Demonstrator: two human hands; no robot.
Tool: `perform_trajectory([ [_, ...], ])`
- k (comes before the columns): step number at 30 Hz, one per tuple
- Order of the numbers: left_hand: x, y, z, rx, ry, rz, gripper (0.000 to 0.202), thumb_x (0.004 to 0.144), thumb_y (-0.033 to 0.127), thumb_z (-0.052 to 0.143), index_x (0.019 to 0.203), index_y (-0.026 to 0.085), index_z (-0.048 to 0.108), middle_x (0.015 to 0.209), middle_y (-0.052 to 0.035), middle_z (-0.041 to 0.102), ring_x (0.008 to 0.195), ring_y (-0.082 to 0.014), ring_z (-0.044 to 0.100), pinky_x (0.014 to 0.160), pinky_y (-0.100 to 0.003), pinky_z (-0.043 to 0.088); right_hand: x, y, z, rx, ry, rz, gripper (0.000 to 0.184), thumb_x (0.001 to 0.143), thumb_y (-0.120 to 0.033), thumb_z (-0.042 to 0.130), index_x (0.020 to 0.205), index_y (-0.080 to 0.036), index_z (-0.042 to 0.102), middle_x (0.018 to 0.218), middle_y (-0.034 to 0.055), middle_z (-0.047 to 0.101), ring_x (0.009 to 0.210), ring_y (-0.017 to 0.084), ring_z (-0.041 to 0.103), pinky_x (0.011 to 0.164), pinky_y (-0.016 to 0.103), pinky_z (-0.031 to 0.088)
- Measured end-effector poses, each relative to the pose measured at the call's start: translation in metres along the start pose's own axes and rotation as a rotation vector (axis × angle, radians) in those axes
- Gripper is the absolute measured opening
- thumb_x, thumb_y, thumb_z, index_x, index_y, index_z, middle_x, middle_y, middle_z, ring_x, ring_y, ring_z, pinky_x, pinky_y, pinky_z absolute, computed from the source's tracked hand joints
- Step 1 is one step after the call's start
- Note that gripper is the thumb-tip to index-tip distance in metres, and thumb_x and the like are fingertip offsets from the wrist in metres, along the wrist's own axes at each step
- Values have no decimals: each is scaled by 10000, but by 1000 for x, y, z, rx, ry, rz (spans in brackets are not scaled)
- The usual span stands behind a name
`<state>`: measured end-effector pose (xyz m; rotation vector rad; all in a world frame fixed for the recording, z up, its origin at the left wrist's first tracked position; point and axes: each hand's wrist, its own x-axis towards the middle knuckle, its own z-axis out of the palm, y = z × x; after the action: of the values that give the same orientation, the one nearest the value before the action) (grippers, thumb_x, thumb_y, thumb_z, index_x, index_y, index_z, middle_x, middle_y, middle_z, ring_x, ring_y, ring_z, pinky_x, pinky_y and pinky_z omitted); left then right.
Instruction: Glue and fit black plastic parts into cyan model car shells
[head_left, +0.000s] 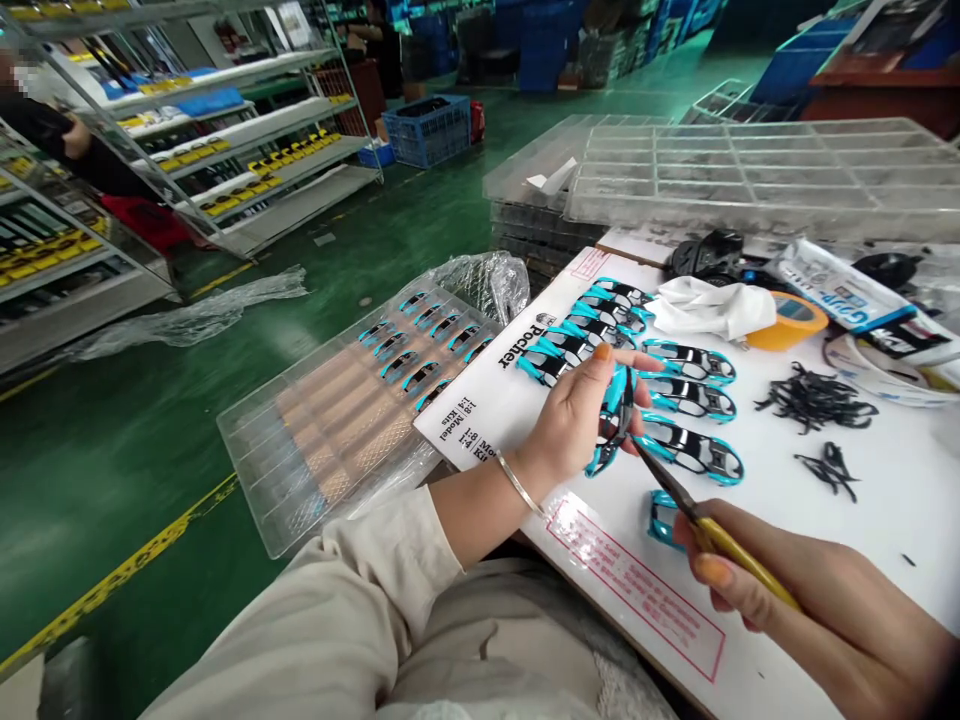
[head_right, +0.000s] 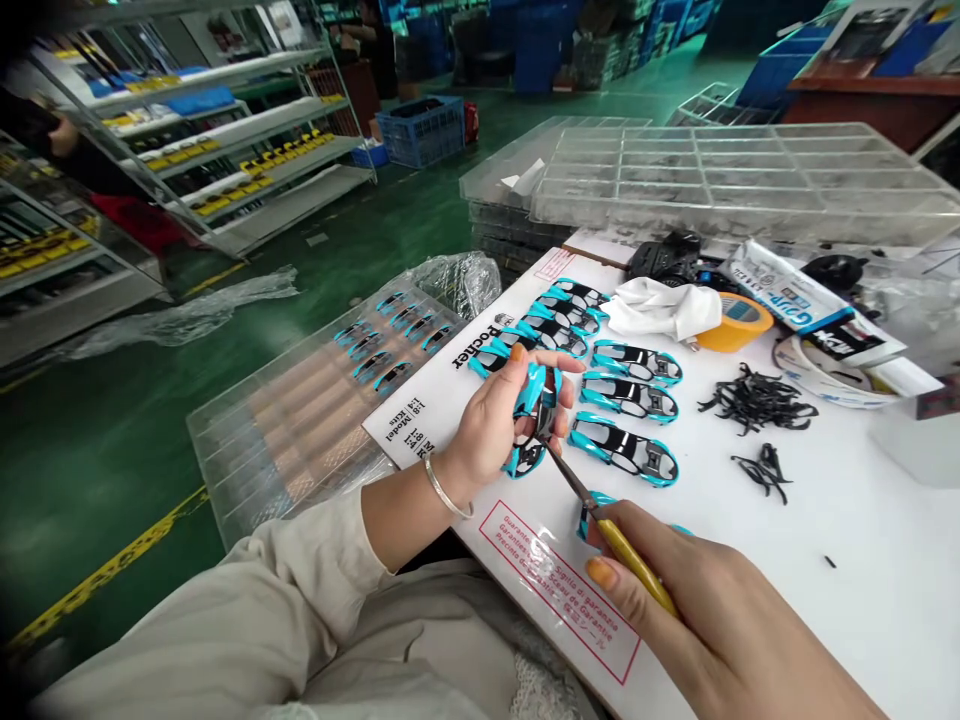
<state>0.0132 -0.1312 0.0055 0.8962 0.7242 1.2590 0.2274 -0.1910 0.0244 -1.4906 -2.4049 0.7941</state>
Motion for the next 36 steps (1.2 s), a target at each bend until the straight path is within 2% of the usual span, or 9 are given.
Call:
perform_trajectory([
  [3,0,-1,0,36,-50,5,503,969,546,348,1209,186,604,872,-37,500,684,-115,490,540,-200,449,0,0,6,51,-146,-11,354,967,-593,379,1016,-299,570,761,-16,609,635,177,573,573,238,467],
  [7,0,-1,0,52,-119,-9,505,987,508,345,1305,190,573,887,-41,479,715,-116,462,578,-199,423,0,2,10,89,-176,42,378,968,-612,352,1005,-286,540,713,-24,575,575,166,537,547,248,439],
  [11,1,-3,-1,19,-141,-83,601,966,567,375,1426,196,479,949,-55,523,771,-129,486,639,-212,438,0,3,10,109,-227,87,402,968,-624,343,932,-273,534,687,-30,564,571,158,544,569,251,445],
  [15,1,-4,-1,64,-156,-93,709,951,618,357,1495,165,381,1063,-90,573,933,-177,540,798,-256,479,0,3,9,120,-238,122,413,965,-639,333,983,-285,545,706,-34,576,571,159,555,582,255,465],
  [18,0,0,1,104,-165,-106,711,965,612,313,1514,162,339,1155,-102,589,1091,-219,540,940,-307,462,1,3,7,136,-256,139,433,962,-652,324,986,-284,550,702,-34,581,576,160,567,585,260,471],
  [20,-1,2,2,111,-175,-110,713,970,607,296,1520,155,321,1192,-108,596,1161,-240,527,984,-328,449,1,2,7,135,-260,147,443,960,-659,320,995,-285,555,671,-36,569,570,161,571,579,263,467],
  [27,-1,1,2,132,-200,-96,735,959,623,322,1521,149,320,1204,-119,604,1157,-247,539,938,-314,483,0,2,7,103,-222,143,445,960,-656,325,1046,-284,554,653,-27,569,562,171,569,567,269,462],
  [36,-3,5,3,195,-220,-81,652,999,515,322,1524,130,305,1254,-135,590,1233,-255,488,970,-329,477,-2,4,7,67,-191,120,467,968,-645,296,1069,-280,570,565,-27,517,486,172,522,497,272,412],
])
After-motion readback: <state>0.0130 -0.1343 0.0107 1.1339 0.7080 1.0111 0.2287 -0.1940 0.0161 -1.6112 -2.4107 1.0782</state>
